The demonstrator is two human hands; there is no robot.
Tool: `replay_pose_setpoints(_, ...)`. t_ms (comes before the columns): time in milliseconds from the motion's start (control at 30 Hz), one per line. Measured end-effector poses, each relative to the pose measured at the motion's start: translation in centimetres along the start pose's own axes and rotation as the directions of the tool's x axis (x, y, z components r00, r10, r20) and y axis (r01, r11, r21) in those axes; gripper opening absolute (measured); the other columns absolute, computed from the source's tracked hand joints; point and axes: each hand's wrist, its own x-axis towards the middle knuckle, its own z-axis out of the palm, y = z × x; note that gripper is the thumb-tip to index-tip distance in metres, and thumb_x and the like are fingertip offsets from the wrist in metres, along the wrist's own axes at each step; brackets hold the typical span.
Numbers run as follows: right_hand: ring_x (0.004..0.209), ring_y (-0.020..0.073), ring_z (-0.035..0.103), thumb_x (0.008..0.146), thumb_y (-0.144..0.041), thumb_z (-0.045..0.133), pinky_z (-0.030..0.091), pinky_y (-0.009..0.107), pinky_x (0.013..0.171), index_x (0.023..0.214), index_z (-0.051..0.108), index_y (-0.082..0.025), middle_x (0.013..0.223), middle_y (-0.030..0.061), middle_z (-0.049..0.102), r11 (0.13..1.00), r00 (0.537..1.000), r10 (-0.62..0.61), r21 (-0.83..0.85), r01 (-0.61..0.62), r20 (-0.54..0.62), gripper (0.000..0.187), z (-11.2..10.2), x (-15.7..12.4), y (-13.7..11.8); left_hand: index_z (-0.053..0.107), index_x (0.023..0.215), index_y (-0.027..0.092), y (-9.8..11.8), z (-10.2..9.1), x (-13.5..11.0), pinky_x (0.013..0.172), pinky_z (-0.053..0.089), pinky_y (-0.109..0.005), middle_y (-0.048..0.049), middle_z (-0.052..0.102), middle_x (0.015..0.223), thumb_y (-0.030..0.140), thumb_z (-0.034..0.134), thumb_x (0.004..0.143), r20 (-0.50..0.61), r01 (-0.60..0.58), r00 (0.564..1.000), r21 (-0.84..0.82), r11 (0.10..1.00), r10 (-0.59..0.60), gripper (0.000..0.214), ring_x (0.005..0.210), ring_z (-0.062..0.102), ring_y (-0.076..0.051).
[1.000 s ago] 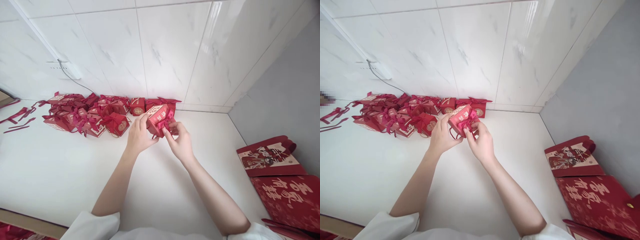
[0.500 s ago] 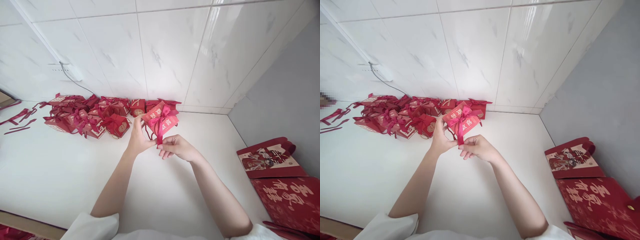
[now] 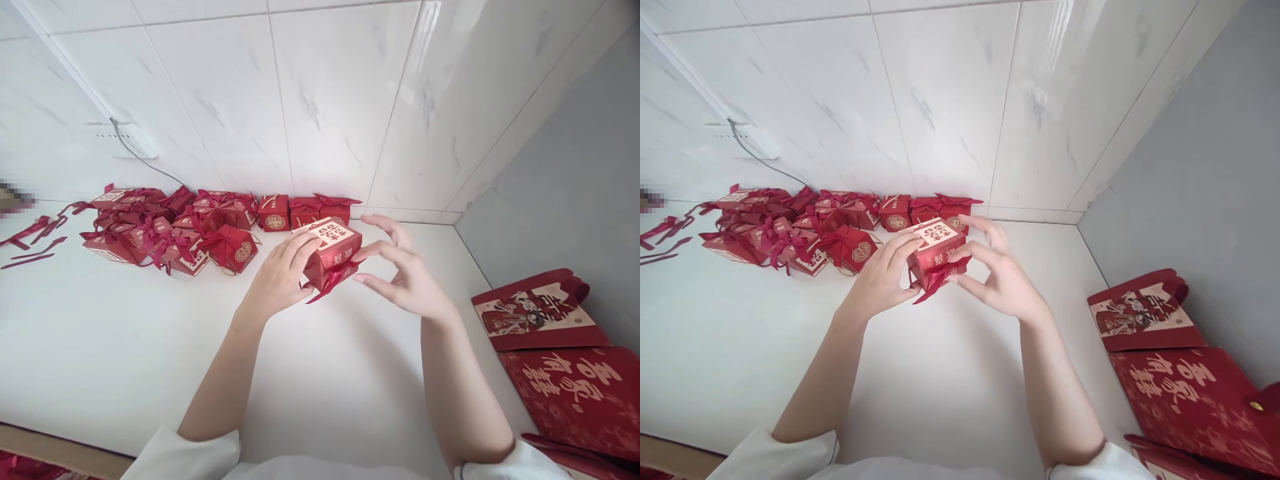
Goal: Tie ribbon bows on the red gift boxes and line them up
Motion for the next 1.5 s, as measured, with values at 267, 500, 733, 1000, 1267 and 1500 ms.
replay_pose_setpoints(267,0.141,0.0307,0.023,0.082,-0.036,0.066,0.018,0.053,0.115,0.081,0.072,-0.027,0.149,-0.0019,0.036,0.997,0.971,-0.075,0.035,0.069,0.228,0.011,1.9,0.3,1.3,0.028,0.14,0.025,0.8,0.3,0.2,0.109,0.04,-0.047,-0.0099,0.039,0.144,0.01,0.059,0.076,0.063,-0.045,0.997,0.009,0.999,0.044,0.072,0.139,0.031,-0.03)
replay_pose_setpoints(500,0.133,0.0285,0.038,0.086,-0.037,0.061,0.034,0.049,0.107,0.088,0.069,-0.026,0.142,0.0029,0.045,0.977,0.987,-0.008,0.211,-0.027,0.161,0.014,1.0,0.1,1.6,0.028,0.139,0.022,0.9,0.9,0.1,0.104,0.047,-0.045,-0.0116,0.038,0.143,0.009,0.056,0.077,0.079,-0.042,0.996,-0.033,0.999,0.044,0.069,0.138,0.033,-0.027)
replay_pose_setpoints(733,0.14,0.031,0.026,0.088,-0.041,0.057,0.013,0.055,0.116,0.091,0.074,-0.032,0.148,-0.004,0.038,0.988,0.957,-0.061,0.154,0.017,0.284,0.019,1.6,0.0,2.1,0.025,0.141,0.023,1.1,1.0,0.1,0.099,0.05,-0.045,-0.012,0.036,0.146,0.011,0.059,0.074,0.096,-0.029,0.995,-0.079,0.996,0.037,0.076,0.137,0.034,-0.029)
replay_pose_setpoints(1000,0.139,0.0257,0.03,0.091,-0.043,0.053,0.034,0.044,0.111,0.111,0.067,-0.033,0.144,0.0001,0.043,0.874,0.973,0.09,0.451,-0.178,0.21,0.027,1.9,0.2,2.5,0.03,0.138,0.029,0.8,1.1,0.1,0.096,0.049,-0.043,-0.0086,0.04,0.139,0.019,0.075,0.06,0.193,0.202,0.972,-0.382,0.902,-0.136,0.091,0.12,0.05,-0.029)
replay_pose_setpoints(1267,0.133,0.0262,0.04,0.089,-0.056,0.046,0.035,0.047,0.108,0.116,0.054,-0.033,0.144,0.0017,0.044,0.683,0.96,0.24,0.678,-0.272,0.143,0.036,1.6,-0.5,4.9,0.036,0.135,0.025,-0.9,3.1,-0.3,0.107,0.04,-0.046,-0.0116,0.041,0.139,0.023,0.078,0.059,0.247,0.244,0.964,-0.701,0.669,-0.093,0.087,0.129,0.043,-0.029)
replay_pose_setpoints(1500,0.141,0.0293,0.024,0.064,-0.04,0.082,0.03,0.052,0.109,0.147,0.016,-0.04,0.155,0.0047,0.024,0.672,0.843,0.213,0.552,-0.493,0.493,0.106,3.8,-1.6,8.6,0.033,0.139,0.029,-4.5,6.7,-1.4,0.104,0.041,-0.048,-0.0135,0.034,0.147,0.028,0.08,0.061,0.283,0.309,0.951,-0.836,0.453,-0.126,0.091,0.134,0.037,-0.034)
